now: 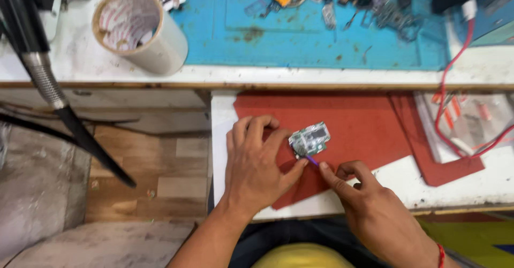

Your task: The person uses a purple plastic spudger to scrape and clean the surface of a small green circuit board. The person repeatedly scrapes different areas of the board, occasionally lifting it to inspect the underside, while working on a red mat.

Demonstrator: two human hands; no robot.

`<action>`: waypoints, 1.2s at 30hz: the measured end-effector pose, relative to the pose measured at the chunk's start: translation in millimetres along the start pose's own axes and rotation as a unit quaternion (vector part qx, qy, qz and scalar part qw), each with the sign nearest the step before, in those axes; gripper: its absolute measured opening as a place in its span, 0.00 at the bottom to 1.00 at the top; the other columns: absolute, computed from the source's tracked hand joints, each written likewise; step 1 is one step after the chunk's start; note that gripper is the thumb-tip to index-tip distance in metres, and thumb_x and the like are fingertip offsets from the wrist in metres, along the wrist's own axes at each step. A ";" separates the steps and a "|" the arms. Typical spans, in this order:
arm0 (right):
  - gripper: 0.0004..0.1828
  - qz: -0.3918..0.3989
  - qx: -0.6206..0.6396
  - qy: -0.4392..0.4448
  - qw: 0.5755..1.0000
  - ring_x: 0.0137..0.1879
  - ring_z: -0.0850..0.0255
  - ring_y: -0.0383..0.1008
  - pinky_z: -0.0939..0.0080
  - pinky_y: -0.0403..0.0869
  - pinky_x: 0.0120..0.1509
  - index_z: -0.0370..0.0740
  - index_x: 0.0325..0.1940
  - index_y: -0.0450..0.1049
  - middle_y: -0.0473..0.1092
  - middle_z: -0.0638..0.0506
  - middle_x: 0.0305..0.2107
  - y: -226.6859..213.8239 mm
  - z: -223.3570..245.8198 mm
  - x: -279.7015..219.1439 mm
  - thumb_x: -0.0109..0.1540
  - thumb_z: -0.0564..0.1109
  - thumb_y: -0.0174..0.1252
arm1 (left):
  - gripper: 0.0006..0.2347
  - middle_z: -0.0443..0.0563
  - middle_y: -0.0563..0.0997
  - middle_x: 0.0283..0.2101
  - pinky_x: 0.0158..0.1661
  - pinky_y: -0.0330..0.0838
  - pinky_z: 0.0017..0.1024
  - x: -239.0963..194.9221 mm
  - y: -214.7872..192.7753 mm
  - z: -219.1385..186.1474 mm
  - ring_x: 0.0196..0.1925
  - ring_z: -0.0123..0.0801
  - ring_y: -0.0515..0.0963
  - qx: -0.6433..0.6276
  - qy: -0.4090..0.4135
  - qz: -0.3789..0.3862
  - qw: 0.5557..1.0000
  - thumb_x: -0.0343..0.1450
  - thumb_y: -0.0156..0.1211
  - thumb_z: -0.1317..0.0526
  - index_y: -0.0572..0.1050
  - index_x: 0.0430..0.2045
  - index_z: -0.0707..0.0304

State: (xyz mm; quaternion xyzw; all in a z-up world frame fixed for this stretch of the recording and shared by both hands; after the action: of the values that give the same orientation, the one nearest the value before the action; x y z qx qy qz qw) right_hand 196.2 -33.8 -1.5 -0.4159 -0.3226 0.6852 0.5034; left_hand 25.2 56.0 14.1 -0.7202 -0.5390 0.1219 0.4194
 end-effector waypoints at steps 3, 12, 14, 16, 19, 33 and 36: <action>0.33 -0.123 0.018 0.026 0.992 0.41 0.44 0.79 0.48 0.77 0.41 0.50 0.66 0.70 0.69 0.46 0.47 -11.0 -18.6 -5.6 0.56 0.33 0.55 | 0.20 0.53 0.71 0.51 0.56 0.59 0.48 1.3 -1.2 -2.5 0.58 0.49 0.66 0.001 -0.002 -0.013 1.000 0.58 0.76 0.51 0.78 0.38 0.61; 0.41 -0.076 -0.019 0.099 0.992 0.35 0.42 0.77 0.44 0.75 0.38 0.54 0.74 0.66 0.68 0.46 0.50 -5.3 -25.8 13.6 0.56 0.32 0.53 | 0.19 0.55 0.71 0.50 0.56 0.61 0.47 4.2 3.3 1.1 0.57 0.49 0.65 -0.009 -0.028 -0.010 1.000 0.56 0.77 0.53 0.79 0.33 0.63; 0.39 -0.072 0.001 0.052 0.996 0.35 0.44 0.79 0.44 0.76 0.37 0.57 0.70 0.69 0.69 0.47 0.49 -3.3 -9.3 9.4 0.54 0.35 0.56 | 0.18 0.54 0.71 0.50 0.56 0.62 0.46 2.1 2.1 -1.2 0.58 0.49 0.66 -0.019 -0.038 -0.010 0.999 0.55 0.78 0.54 0.79 0.30 0.62; 0.37 -0.091 0.007 0.038 0.995 0.36 0.45 0.79 0.44 0.76 0.37 0.57 0.67 0.70 0.69 0.47 0.48 -8.3 -8.8 12.4 0.54 0.35 0.56 | 0.18 0.54 0.71 0.50 0.55 0.62 0.46 4.9 1.2 1.9 0.57 0.49 0.66 -0.024 -0.046 -0.010 0.999 0.54 0.79 0.54 0.79 0.29 0.62; 0.36 -0.092 -0.014 0.043 0.995 0.38 0.45 0.78 0.46 0.77 0.38 0.56 0.68 0.70 0.69 0.47 0.48 -13.0 -22.3 17.0 0.55 0.34 0.54 | 0.20 0.55 0.71 0.49 0.55 0.61 0.46 2.7 3.1 5.4 0.57 0.49 0.66 -0.026 -0.064 -0.008 0.998 0.53 0.80 0.54 0.78 0.31 0.62; 0.44 0.032 -0.004 -0.014 0.999 0.41 0.48 0.80 0.49 0.79 0.39 0.57 0.74 0.64 0.66 0.45 0.52 12.8 -15.0 17.0 0.53 0.34 0.54 | 0.25 0.54 0.71 0.49 0.54 0.62 0.44 8.0 -1.1 3.5 0.55 0.50 0.66 -0.037 -0.071 0.003 0.997 0.51 0.81 0.55 0.78 0.39 0.63; 0.43 -0.075 0.015 0.056 0.996 0.40 0.48 0.80 0.49 0.79 0.41 0.60 0.72 0.67 0.68 0.49 0.47 -6.8 -32.0 19.6 0.53 0.32 0.51 | 0.26 0.53 0.72 0.49 0.54 0.63 0.44 7.1 -1.2 3.0 0.55 0.49 0.67 -0.047 -0.070 -0.006 0.996 0.50 0.83 0.54 0.78 0.39 0.63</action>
State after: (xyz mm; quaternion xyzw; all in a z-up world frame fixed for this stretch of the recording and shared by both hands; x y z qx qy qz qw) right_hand 224.8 -12.4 -14.7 -0.4204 -0.3139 0.6262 0.5768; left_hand 25.3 63.8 15.0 -0.7252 -0.5767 0.1443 0.3473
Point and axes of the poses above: each hand's wrist, its own x-axis towards the middle knuckle, its own y-axis out of the palm, z = x × y, the point moved 7 cm from there along x, towards the middle knuckle
